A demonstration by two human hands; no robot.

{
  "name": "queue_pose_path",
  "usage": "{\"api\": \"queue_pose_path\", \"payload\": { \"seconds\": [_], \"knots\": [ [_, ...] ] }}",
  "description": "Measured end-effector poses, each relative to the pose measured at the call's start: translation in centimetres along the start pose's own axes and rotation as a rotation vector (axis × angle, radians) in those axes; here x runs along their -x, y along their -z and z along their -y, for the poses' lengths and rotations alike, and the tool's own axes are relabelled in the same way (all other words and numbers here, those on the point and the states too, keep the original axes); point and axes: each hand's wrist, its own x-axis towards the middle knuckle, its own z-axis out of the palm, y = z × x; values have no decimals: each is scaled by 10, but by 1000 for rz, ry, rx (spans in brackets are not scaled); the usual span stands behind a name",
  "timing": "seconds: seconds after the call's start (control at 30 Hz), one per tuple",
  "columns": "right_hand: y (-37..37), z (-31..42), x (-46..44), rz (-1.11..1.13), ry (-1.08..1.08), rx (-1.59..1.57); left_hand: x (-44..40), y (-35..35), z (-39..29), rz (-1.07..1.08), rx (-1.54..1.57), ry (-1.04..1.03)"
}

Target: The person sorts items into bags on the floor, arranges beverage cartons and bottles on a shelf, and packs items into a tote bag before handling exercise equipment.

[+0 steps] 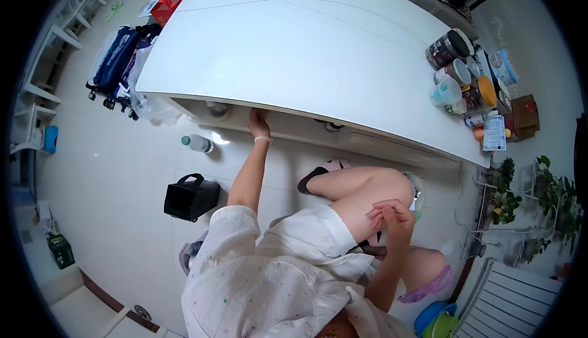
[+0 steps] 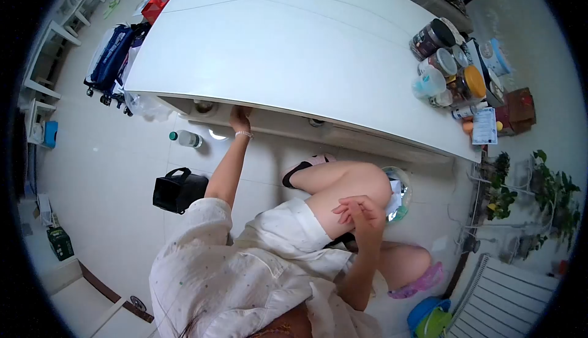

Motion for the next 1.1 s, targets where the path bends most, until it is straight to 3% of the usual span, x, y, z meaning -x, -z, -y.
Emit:
{"api": "queue_pose_path", "payload": {
  "seconds": [0.07, 0.2, 0.27, 0.4, 0.47, 0.5, 0.57, 0.6, 0.67, 0.8, 0.87, 0.9, 0.97, 1.1],
  "knots": [
    [0, -3, -1, 0, -4, -5, -14, -5, 5, 92, -487, 34],
    [-6, 0, -2, -6, -23, 67, -38, -28, 62, 156, -623, -141],
    [-7, -1, -5, 3, -28, 59, -45, -41, 106, 24, -718, -329],
    [-10, -3, -9, 25, -27, 16, -41, -27, 49, 170, -626, -138],
    [-10, -6, -10, 33, -33, 3, -41, -27, 58, 153, -270, 46],
    [-11, -7, -10, 49, -41, -5, -39, -25, 53, 153, -272, 43],
    [-11, -7, -11, 64, -44, 0, -35, -24, 42, 131, -556, -92],
    [-12, -7, -12, 74, -48, 6, -34, -24, 41, 128, -558, -92],
    [-13, -6, -12, 83, -44, 2, -33, -26, 37, -35, -537, -297],
    [-15, -7, -12, 111, -28, -12, -26, -20, 29, 105, -614, -199],
    [-15, -6, -11, 108, -25, -15, -18, -20, 49, -146, 737, 392],
    [-15, -6, -9, 108, -25, -16, -9, -10, 30, -139, 739, 391],
    [-18, -5, -7, 92, 24, -18, 18, 22, -29, 33, -350, 160],
    [-19, 2, 14, 24, 62, -50, 49, 52, -36, 150, -281, 285]
  ]
}}
